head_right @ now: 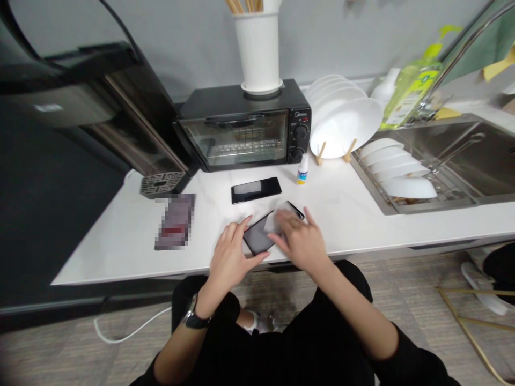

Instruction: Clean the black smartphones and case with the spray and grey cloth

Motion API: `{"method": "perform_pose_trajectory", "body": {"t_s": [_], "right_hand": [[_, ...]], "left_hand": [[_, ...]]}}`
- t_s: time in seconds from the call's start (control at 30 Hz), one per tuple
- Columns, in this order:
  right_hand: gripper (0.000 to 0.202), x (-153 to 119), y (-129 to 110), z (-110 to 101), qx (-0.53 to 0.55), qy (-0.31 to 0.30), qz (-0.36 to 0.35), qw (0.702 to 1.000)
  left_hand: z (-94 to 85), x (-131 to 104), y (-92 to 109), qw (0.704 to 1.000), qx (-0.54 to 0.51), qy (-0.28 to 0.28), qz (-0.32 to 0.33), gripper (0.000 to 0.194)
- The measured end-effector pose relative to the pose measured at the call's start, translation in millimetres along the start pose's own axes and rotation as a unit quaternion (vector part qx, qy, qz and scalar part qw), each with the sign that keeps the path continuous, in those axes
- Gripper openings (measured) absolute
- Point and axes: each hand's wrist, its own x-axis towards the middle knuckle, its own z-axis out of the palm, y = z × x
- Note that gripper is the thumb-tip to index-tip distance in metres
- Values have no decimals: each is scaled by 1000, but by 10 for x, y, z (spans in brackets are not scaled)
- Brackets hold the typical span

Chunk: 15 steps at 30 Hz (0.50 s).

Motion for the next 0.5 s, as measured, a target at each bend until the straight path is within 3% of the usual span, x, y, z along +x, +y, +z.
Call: {"method": "perform_pose_trajectory", "body": {"t_s": [0.07,0.2,0.33,0.37,0.47,0.5], "right_hand": [[55,-2,18,-2,-20,22,26,999],[61,-31,-6,14,65,-52,-106,991],[51,4,-12,19,-13,8,20,1000],[57,10,-28,22,-7,4,9,1000],[76,14,-46,21,69,-57,-111,990],[67,15,-20,9,66,-65,-113,989]], "left_hand": [[-1,4,5,1000,1,3,-2,95],[-2,13,12,1000,1,-6,-7,87],[-10,19,18,1000,1,-4,-13,95],[-13,19,20,1000,1,-8,-15,94],[-20,19,21,1000,-1,-16,-18,86],[-20,18,21,1000,-3,-15,-17,86]]}}
